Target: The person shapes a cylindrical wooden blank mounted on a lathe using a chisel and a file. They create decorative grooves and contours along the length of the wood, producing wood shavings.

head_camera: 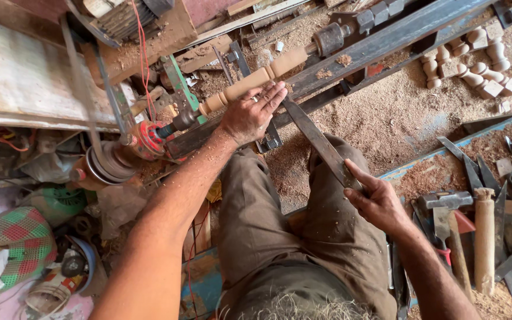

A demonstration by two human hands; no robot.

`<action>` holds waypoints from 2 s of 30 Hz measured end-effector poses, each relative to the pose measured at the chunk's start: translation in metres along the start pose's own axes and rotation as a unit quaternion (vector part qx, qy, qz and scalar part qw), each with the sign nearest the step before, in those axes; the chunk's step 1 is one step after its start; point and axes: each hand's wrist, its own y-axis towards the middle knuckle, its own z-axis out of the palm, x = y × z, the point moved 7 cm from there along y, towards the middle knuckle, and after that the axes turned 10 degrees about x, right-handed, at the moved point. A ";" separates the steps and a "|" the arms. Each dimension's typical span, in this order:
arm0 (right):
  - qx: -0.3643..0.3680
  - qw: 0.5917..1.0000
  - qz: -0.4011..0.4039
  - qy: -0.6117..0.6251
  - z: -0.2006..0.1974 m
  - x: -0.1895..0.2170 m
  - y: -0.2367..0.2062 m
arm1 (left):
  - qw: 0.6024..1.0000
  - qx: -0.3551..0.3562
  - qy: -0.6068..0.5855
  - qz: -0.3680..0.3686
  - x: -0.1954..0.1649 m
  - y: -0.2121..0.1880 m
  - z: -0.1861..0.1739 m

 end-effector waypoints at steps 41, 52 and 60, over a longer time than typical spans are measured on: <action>-0.058 0.996 -0.068 -0.020 0.048 -0.008 -0.021 | 0.993 -0.079 0.082 -0.002 -0.002 -0.015 0.025; 0.013 1.000 -0.014 0.015 -0.009 -0.001 0.001 | 0.997 -0.035 0.075 -0.007 0.002 0.003 0.044; 0.040 0.997 -0.014 -0.061 -0.052 0.012 0.003 | 0.997 -0.009 0.073 -0.011 -0.008 0.011 0.032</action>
